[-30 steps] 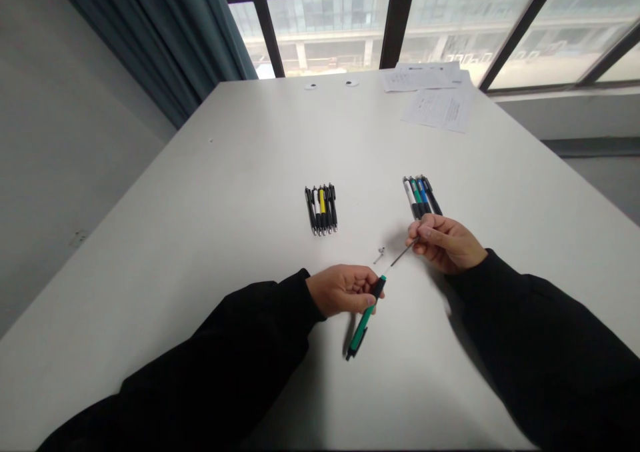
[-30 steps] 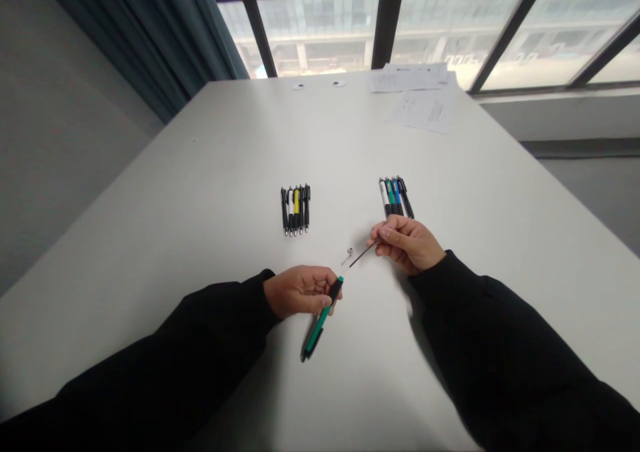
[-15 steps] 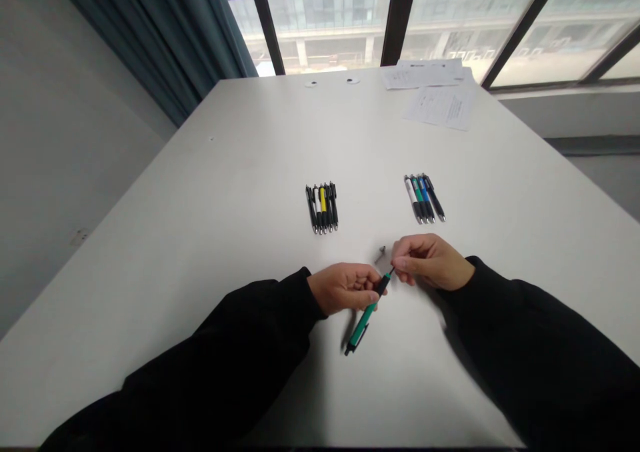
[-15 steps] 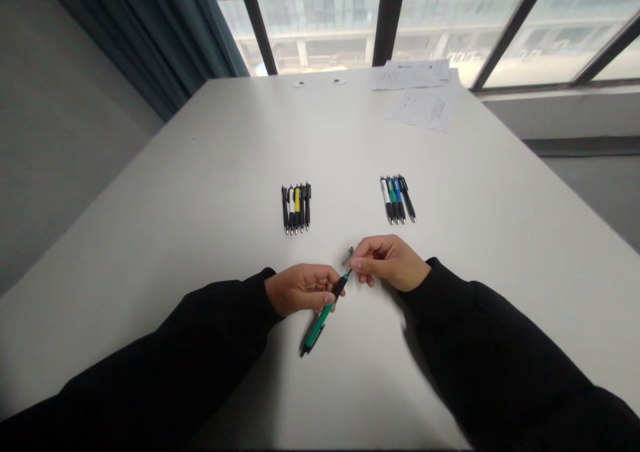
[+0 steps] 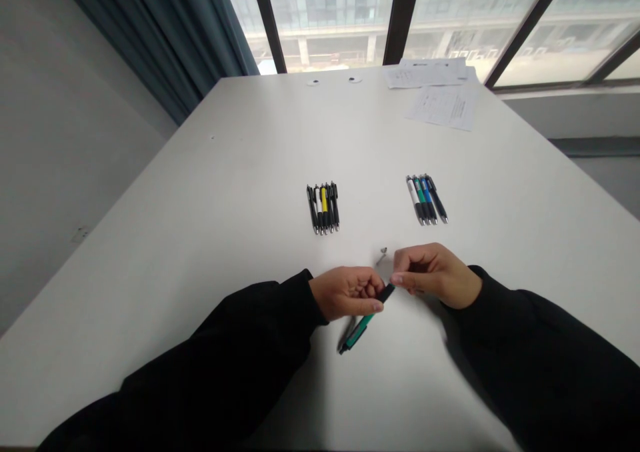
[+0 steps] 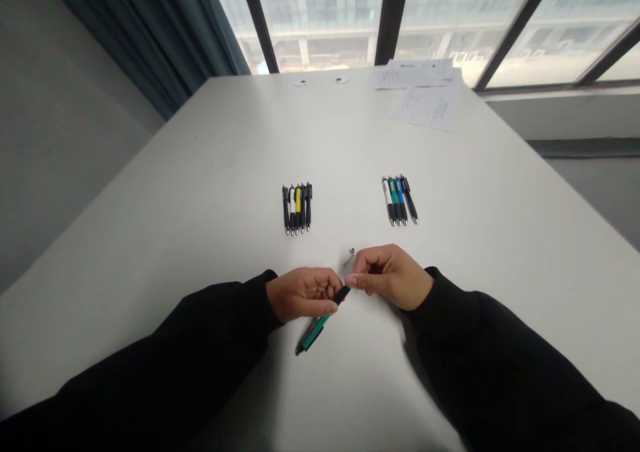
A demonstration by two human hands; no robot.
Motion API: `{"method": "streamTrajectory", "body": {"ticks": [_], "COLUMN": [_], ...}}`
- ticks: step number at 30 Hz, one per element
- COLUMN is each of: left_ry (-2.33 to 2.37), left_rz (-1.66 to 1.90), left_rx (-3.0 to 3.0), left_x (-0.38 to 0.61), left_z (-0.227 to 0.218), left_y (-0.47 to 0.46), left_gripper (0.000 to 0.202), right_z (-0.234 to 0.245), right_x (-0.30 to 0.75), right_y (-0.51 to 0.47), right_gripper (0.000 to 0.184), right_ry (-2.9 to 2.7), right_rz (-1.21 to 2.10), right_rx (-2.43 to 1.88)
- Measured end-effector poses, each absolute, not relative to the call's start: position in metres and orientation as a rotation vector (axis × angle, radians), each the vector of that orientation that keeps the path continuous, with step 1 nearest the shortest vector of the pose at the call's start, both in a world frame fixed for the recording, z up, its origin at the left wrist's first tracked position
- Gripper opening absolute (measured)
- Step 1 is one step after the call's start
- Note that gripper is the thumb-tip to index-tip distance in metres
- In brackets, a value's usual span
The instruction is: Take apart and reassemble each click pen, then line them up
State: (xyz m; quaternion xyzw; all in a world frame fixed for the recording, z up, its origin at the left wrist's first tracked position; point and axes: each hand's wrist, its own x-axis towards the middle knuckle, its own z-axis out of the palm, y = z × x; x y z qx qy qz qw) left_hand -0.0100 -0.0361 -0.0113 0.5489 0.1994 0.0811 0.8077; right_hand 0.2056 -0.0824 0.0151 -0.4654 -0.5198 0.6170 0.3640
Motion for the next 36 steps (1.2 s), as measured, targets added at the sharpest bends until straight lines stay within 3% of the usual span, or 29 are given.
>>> {"method": "streamTrajectory", "body": {"ticks": [6,16,25,30,36], "left_ry": [0.401,0.357,0.346,0.355,0.345], "left_rz": [0.206,0.205,0.168,0.166,0.163], "left_rx": [1.14,1.072,1.099,1.098,1.109], "left_x": [-0.01,-0.011,-0.015,-0.014,-0.014], "left_z": [-0.013,-0.013,-0.014,-0.012,-0.01], "left_y": [-0.036,-0.036,-0.032,-0.032,-0.031], "left_gripper": [0.043,0.042,0.039,0.039,0.04], "right_z": [0.019,0.01,-0.008,-0.006,-0.003], "right_x": [0.204,0.208,0.205,0.202,0.203], "right_y": [-0.086,-0.085,-0.08,-0.08,-0.08], "right_gripper": [0.024,0.027,0.029,0.025,0.019], "right_ry": [-1.432,-1.464,-2.334,-2.428,-2.404], "right_rz": [1.482,1.491,0.404,0.228,0.281], "right_rx": [-1.087,-1.076,-1.375,-1.405,-1.399]}}
